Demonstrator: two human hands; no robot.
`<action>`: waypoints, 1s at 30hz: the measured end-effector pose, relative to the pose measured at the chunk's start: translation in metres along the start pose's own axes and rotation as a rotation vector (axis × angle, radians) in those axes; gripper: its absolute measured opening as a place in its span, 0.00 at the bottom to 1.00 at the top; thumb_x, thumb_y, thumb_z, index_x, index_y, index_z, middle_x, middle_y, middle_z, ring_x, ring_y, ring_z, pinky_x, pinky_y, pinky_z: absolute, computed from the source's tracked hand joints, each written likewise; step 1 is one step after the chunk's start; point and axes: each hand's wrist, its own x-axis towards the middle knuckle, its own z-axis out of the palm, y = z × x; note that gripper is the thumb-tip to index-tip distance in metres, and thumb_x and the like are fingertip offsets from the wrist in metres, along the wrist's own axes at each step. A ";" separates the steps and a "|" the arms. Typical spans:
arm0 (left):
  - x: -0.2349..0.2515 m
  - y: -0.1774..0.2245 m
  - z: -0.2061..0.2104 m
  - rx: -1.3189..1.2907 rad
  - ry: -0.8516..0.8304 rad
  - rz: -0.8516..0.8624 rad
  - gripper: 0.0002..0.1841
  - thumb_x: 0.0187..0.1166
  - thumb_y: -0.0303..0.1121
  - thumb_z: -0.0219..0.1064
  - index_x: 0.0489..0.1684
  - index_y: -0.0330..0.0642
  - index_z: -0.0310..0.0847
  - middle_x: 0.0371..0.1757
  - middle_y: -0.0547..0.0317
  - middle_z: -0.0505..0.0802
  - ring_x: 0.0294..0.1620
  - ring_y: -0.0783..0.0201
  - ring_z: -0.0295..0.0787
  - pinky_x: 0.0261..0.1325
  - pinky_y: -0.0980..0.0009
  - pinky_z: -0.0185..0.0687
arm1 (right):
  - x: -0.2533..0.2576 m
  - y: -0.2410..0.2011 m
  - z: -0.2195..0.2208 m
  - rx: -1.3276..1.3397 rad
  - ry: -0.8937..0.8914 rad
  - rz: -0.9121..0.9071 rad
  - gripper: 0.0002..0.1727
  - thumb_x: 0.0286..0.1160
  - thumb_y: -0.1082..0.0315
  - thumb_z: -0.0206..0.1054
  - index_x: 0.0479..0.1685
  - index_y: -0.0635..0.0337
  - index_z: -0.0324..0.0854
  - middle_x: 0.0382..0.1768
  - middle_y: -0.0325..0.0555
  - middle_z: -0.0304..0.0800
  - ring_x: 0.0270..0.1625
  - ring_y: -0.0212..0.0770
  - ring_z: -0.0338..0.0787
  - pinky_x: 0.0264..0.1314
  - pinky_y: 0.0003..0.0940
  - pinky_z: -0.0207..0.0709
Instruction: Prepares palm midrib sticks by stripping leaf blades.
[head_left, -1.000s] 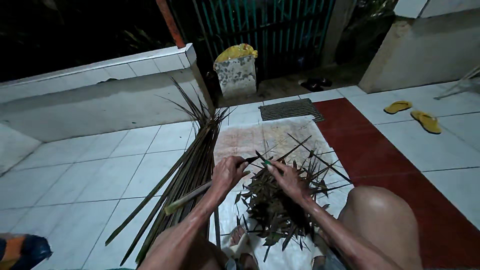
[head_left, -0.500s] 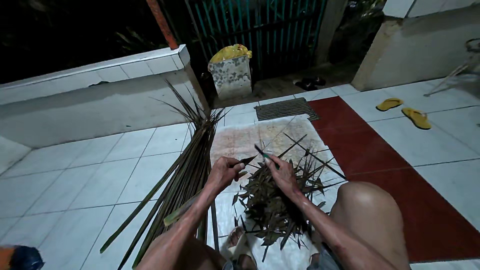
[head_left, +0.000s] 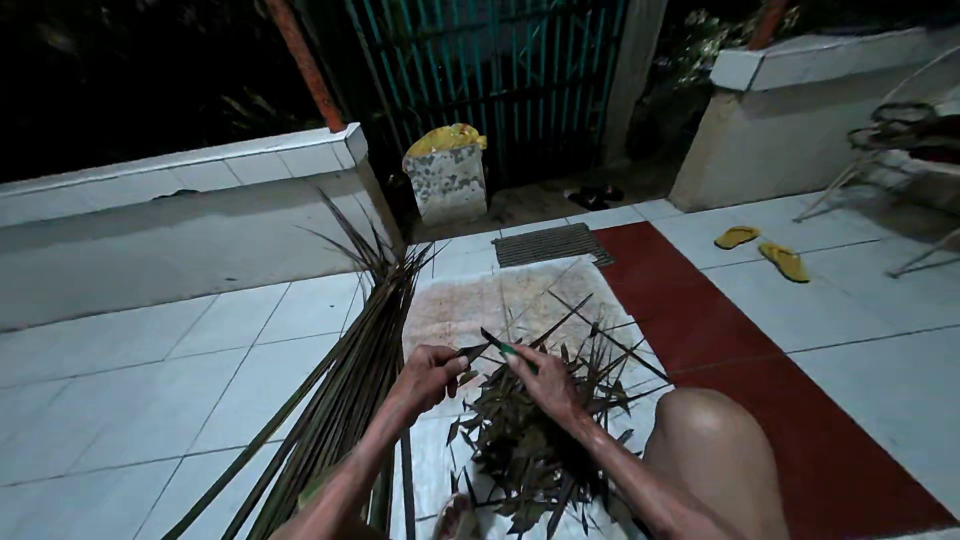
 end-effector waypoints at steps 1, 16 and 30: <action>0.000 0.000 0.000 -0.016 -0.003 -0.009 0.14 0.89 0.41 0.63 0.49 0.41 0.92 0.21 0.57 0.89 0.09 0.71 0.69 0.12 0.76 0.61 | 0.001 0.001 -0.001 -0.008 0.004 0.008 0.21 0.87 0.48 0.60 0.70 0.42 0.87 0.47 0.38 0.96 0.46 0.34 0.93 0.55 0.41 0.86; -0.004 -0.002 -0.013 0.013 0.023 0.004 0.14 0.89 0.41 0.63 0.50 0.41 0.91 0.24 0.58 0.92 0.10 0.71 0.74 0.13 0.76 0.65 | 0.008 0.006 -0.011 0.215 0.129 0.022 0.22 0.90 0.54 0.58 0.74 0.53 0.83 0.31 0.39 0.88 0.27 0.31 0.82 0.32 0.30 0.79; 0.008 -0.016 0.002 0.122 -0.143 0.154 0.16 0.81 0.46 0.70 0.56 0.45 0.88 0.32 0.55 0.94 0.21 0.62 0.87 0.22 0.65 0.85 | 0.010 -0.019 -0.008 0.585 0.047 0.221 0.22 0.89 0.62 0.61 0.76 0.63 0.77 0.36 0.44 0.88 0.26 0.28 0.77 0.28 0.25 0.73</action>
